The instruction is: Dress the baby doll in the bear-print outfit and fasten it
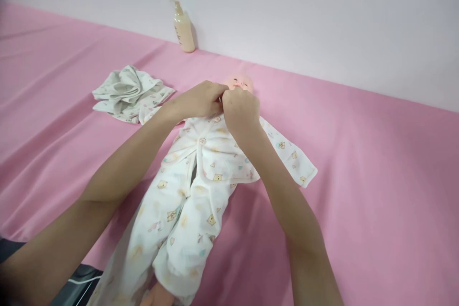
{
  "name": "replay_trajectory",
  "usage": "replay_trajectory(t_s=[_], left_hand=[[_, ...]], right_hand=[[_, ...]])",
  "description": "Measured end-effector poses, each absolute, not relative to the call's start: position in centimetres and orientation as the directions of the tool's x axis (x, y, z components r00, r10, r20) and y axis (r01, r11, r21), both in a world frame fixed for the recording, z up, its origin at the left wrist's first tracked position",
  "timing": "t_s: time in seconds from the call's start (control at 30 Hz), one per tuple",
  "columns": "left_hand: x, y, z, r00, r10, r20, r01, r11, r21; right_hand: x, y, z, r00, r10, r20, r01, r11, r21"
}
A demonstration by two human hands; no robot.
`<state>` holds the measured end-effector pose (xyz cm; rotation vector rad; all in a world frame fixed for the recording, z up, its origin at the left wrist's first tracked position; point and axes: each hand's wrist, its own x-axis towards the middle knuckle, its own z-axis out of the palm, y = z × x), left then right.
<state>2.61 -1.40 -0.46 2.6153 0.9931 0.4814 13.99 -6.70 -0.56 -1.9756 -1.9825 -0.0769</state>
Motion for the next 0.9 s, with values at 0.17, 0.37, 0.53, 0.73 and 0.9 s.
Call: replay_trajectory(t_s=[0.17,0.37,0.53,0.73,0.9], left_hand=[[2.5,-1.2,-0.4,0.653,0.732,0.195,0.578,-0.648,0.497],[2.6,-1.1,-0.2,0.626,0.738,0.252,0.468,-0.614,0.636],[2.6,-1.1,-0.3,0.64,0.725,0.256,0.42,-0.608,0.673],[2.6,-1.1,-0.4,0.649,0.72,0.244,0.407,-0.601,0.688],[2.6,-0.9,-0.5,0.649,0.713,0.265,0.405,-0.619,0.673]], right_hand=[[14.9,-6.4,-0.9,0.051,0.942,0.333,0.939,0.069,-0.338],[16.6,-6.0,-1.3,0.083,0.931,0.355,0.768,0.168,-0.618],[16.8,-5.6,-1.8,0.124,0.923,0.363,0.72,0.168,-0.673],[16.7,-5.4,-2.2,0.105,0.916,0.387,0.711,0.203,-0.673],[16.8,-5.2,-2.4,0.094,0.917,0.388,0.671,0.229,-0.705]])
